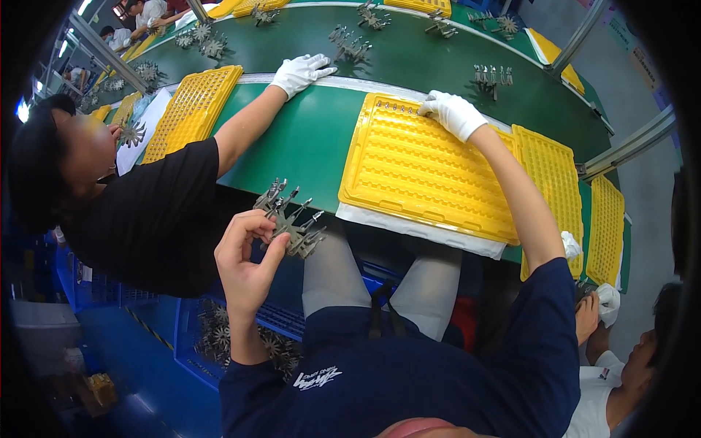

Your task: The person assembles small metal parts by hand, then places the assembled components into a yellow tray.

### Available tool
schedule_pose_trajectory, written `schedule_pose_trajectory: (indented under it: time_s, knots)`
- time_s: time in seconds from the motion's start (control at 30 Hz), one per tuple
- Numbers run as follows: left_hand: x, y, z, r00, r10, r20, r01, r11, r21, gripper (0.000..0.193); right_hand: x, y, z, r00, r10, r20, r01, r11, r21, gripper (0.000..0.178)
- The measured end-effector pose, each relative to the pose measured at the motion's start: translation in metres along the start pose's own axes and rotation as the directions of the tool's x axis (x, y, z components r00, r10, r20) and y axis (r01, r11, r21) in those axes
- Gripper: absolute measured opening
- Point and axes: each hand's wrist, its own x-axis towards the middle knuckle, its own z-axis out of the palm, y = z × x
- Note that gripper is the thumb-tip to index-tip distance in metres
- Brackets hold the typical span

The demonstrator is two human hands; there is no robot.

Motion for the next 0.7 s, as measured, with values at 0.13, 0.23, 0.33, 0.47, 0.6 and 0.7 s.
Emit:
schedule_pose_trajectory:
  time_s: [0.13,0.23,0.33,0.47,0.6,0.7]
  knots:
    - [-0.001,-0.004,0.004,1.0,0.019,-0.016,-0.019,0.999,0.035,0.02,0.003,-0.001,0.005,0.996,-0.087,0.019,0.087,0.996,0.006,0.014]
    - [0.0,-0.002,0.007,0.997,0.053,-0.06,-0.047,0.995,0.087,0.018,0.003,-0.004,0.008,0.99,-0.129,-0.049,0.132,0.989,0.064,0.012]
    - [0.012,0.011,0.011,0.991,0.135,0.005,-0.132,0.963,0.236,0.012,-0.011,-0.001,0.001,0.977,-0.061,-0.207,0.083,0.991,0.102,0.01]
    - [0.017,0.022,0.019,0.974,0.222,0.053,-0.225,0.89,0.397,0.014,-0.029,-0.11,-0.046,0.968,0.044,-0.247,0.058,0.918,0.391,0.011]
    - [0.018,0.019,0.031,0.972,0.229,0.041,-0.221,0.853,0.473,0.012,-0.049,-0.199,-0.076,0.921,-0.216,-0.323,0.341,0.848,0.406,0.01]
    - [0.024,0.017,0.037,0.935,0.338,0.108,-0.341,0.773,0.535,0.012,-0.056,-0.216,-0.077,0.923,-0.215,-0.32,0.354,0.802,0.482,0.014]
